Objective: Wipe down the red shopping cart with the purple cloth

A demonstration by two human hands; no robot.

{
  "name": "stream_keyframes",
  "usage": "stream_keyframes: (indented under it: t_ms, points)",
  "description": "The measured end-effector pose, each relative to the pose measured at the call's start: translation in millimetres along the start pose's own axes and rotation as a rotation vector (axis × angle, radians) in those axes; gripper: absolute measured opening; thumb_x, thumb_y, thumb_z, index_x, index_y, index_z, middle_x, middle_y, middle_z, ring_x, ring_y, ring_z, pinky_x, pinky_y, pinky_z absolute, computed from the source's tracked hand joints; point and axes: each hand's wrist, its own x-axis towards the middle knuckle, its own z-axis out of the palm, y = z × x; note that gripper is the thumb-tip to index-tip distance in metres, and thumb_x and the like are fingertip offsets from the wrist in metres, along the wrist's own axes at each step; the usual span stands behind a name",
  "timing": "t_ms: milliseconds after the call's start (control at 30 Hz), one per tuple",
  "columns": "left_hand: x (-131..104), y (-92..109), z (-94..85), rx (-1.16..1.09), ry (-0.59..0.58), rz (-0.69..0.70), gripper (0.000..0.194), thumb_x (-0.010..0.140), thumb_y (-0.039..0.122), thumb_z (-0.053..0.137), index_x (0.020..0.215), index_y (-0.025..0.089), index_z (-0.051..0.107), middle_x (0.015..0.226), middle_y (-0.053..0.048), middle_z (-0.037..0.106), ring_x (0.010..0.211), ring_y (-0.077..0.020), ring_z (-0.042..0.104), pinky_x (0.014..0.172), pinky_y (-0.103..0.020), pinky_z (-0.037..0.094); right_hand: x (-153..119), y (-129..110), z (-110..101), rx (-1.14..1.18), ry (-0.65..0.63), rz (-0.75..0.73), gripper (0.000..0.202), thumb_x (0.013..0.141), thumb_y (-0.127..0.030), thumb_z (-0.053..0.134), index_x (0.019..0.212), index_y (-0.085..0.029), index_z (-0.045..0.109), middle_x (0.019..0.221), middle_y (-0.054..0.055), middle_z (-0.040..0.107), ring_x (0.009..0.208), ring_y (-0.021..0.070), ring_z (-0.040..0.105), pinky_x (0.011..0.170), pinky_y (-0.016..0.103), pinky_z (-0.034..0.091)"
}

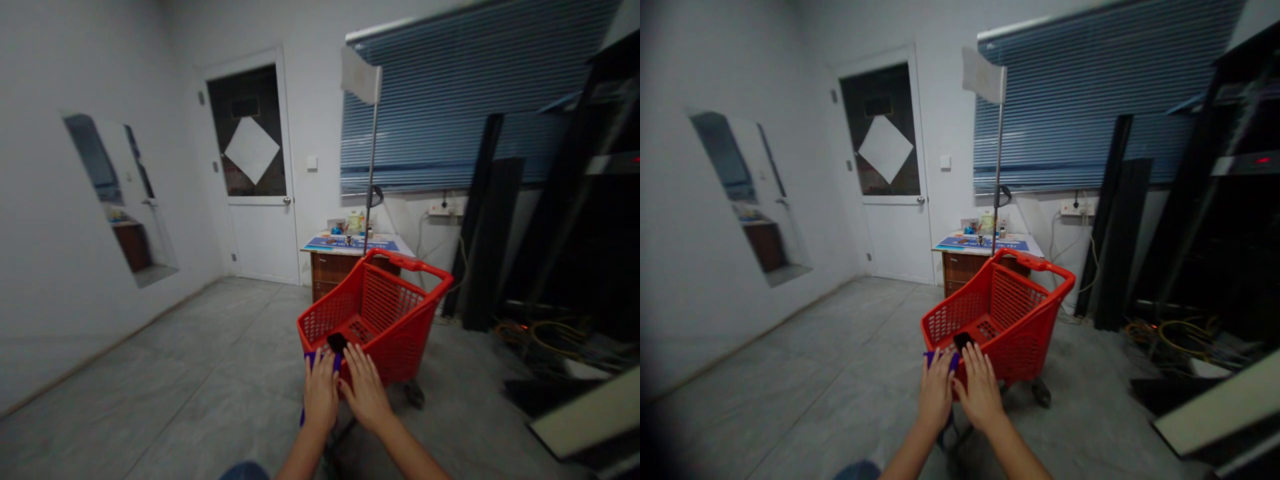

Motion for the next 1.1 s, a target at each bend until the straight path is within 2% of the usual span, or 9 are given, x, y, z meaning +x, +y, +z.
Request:
stream_keyframes:
  t_ms: [100, 333, 400, 500, 567, 633, 733, 867, 1100]
  points:
    - [2.2, 5.8, 0.2, -0.017, -0.015, 0.004, 0.046, 0.093, 0.014, 0.037, 0.137, 0.019, 0.048, 0.141, -0.008, 0.053, 0.139, -0.0242, 0.036, 0.116, -0.056, 0.023, 0.4, 3.0, -1.8, -0.012, -0.008, -0.018, 0.062, 0.097, -0.050, 0.034, 0.151, -0.022, 0.024, 0.155, 0.005, 0.027, 0.144, 0.0230, 0.021, 0.116, 0.046, 0.023]
    - [-4.8, -31.8, -9.8, -0.086, -0.039, 0.121, 0.049, 0.093, 0.012, 0.037, 0.139, 0.025, 0.045, 0.142, -0.003, 0.052, 0.140, -0.0222, 0.034, 0.117, -0.056, 0.023, 8.5, 29.4, -12.8, -0.051, -0.004, 0.017, 0.059, 0.098, -0.050, 0.031, 0.151, -0.024, 0.023, 0.155, 0.003, 0.027, 0.144, 0.0214, 0.021, 0.116, 0.046, 0.021]
    - [-3.2, -28.2, -5.5, -0.090, -0.018, 0.073, 0.047, 0.094, 0.013, 0.035, 0.139, 0.024, 0.046, 0.141, -0.004, 0.054, 0.140, -0.0227, 0.035, 0.117, -0.057, 0.023, 10.8, 31.0, -12.7, -0.045, -0.018, 0.011, 0.060, 0.097, -0.050, 0.032, 0.151, -0.024, 0.024, 0.155, 0.003, 0.027, 0.144, 0.0213, 0.020, 0.116, 0.046, 0.021]
    - [3.5, -9.6, 3.9, -0.079, 0.007, -0.011, 0.045, 0.096, 0.015, 0.033, 0.138, 0.021, 0.047, 0.140, -0.006, 0.054, 0.140, -0.0234, 0.035, 0.117, -0.057, 0.022, 11.9, 28.5, -8.4, -0.039, -0.007, 0.024, 0.062, 0.097, -0.050, 0.033, 0.150, -0.020, 0.026, 0.156, 0.005, 0.026, 0.145, 0.0223, 0.018, 0.116, 0.045, 0.022]
    - [7.9, 0.7, 7.1, -0.071, -0.004, -0.001, 0.045, 0.096, 0.015, 0.035, 0.139, 0.021, 0.046, 0.143, -0.006, 0.051, 0.140, -0.0232, 0.035, 0.117, -0.056, 0.022, 11.3, 27.1, -5.3, -0.042, 0.015, 0.033, 0.062, 0.097, -0.049, 0.034, 0.150, -0.019, 0.026, 0.156, 0.006, 0.027, 0.145, 0.0227, 0.017, 0.116, 0.046, 0.022]
    - [9.2, 1.7, 5.9, -0.063, -0.029, 0.037, 0.047, 0.095, 0.014, 0.037, 0.141, 0.021, 0.043, 0.145, -0.006, 0.049, 0.139, -0.0222, 0.036, 0.117, -0.055, 0.022, 10.4, 27.4, -3.9, -0.046, 0.024, 0.026, 0.061, 0.097, -0.047, 0.034, 0.150, -0.020, 0.026, 0.155, 0.006, 0.029, 0.145, 0.0222, 0.019, 0.116, 0.046, 0.022]
    - [3.5, -13.2, -0.4, -0.042, -0.055, 0.105, 0.051, 0.093, 0.013, 0.039, 0.144, 0.024, 0.039, 0.145, -0.004, 0.049, 0.139, -0.0210, 0.037, 0.117, -0.053, 0.024, 9.6, 28.5, -5.4, -0.051, 0.014, 0.024, 0.059, 0.097, -0.046, 0.034, 0.151, -0.023, 0.025, 0.154, 0.004, 0.030, 0.144, 0.0216, 0.020, 0.116, 0.047, 0.020]
    - [-4.5, -27.8, -3.8, 0.016, -0.006, 0.100, 0.053, 0.092, 0.011, 0.039, 0.144, 0.025, 0.040, 0.144, -0.004, 0.050, 0.140, -0.0227, 0.035, 0.117, -0.055, 0.023, 10.5, 25.4, -7.3, -0.042, 0.008, 0.037, 0.061, 0.097, -0.048, 0.034, 0.151, -0.021, 0.023, 0.155, 0.004, 0.028, 0.145, 0.0218, 0.018, 0.116, 0.046, 0.021]
    - [16.5, 11.7, -1.3, 0.043, -0.025, 0.053, 0.045, 0.094, 0.013, 0.038, 0.138, 0.019, 0.047, 0.142, -0.007, 0.052, 0.138, -0.0240, 0.038, 0.117, -0.055, 0.022, 11.3, 21.3, -7.8, -0.055, -0.009, 0.069, 0.062, 0.096, -0.048, 0.034, 0.150, -0.019, 0.025, 0.156, 0.005, 0.026, 0.145, 0.0221, 0.015, 0.116, 0.045, 0.020]
